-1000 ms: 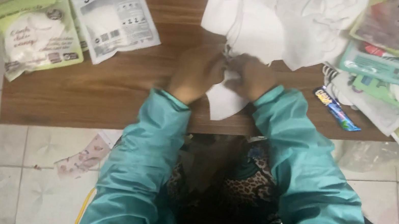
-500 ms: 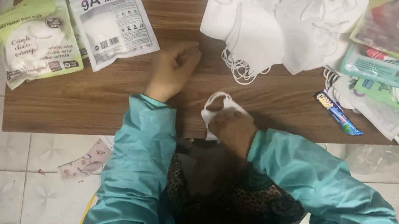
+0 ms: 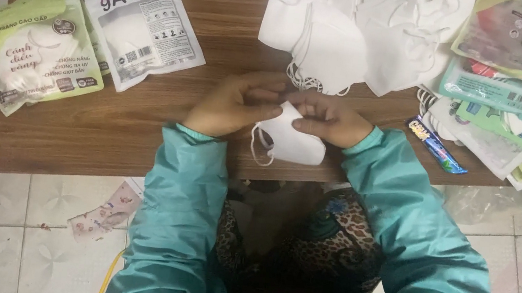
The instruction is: The person is picking up individual white masks from a pile, folding them, and stacking them neatly on a wooden surface, occasionally placing them into packaging bags.
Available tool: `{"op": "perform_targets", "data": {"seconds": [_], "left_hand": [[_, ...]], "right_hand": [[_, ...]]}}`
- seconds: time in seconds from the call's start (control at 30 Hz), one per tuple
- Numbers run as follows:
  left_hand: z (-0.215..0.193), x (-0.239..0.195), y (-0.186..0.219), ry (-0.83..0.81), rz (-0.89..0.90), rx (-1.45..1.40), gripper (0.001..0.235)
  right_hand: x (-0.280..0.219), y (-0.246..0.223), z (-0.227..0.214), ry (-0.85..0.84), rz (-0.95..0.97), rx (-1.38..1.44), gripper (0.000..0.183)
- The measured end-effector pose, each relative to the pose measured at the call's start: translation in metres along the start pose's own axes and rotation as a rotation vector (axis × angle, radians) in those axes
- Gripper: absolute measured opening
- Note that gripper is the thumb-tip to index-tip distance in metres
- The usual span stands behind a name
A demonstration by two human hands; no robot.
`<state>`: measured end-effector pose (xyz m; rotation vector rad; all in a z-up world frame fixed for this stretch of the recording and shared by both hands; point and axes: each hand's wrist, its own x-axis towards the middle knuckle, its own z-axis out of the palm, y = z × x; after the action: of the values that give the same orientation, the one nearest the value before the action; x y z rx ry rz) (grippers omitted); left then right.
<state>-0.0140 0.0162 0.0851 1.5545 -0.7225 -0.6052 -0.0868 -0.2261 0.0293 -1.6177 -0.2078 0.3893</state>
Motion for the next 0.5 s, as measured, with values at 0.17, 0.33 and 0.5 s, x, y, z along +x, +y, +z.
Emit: {"op": "perform_targets", "data": {"seconds": [0.17,0.33,0.5], "left_hand": [[0.002,-0.002,0.004,-0.003,0.03,0.045,0.043],[-0.002,0.003,-0.002,-0.032,0.055,0.04,0.04],[-0.002,-0.001,0.002,-0.11,-0.091,0.079,0.047]], "right_hand": [[0.011,0.022,-0.002,-0.013,0.011,0.16,0.071],[0.01,0.008,0.012,-0.007,0.02,0.283,0.077],[0.018,0.02,0.005,0.044,-0.039,0.363,0.083]]}}
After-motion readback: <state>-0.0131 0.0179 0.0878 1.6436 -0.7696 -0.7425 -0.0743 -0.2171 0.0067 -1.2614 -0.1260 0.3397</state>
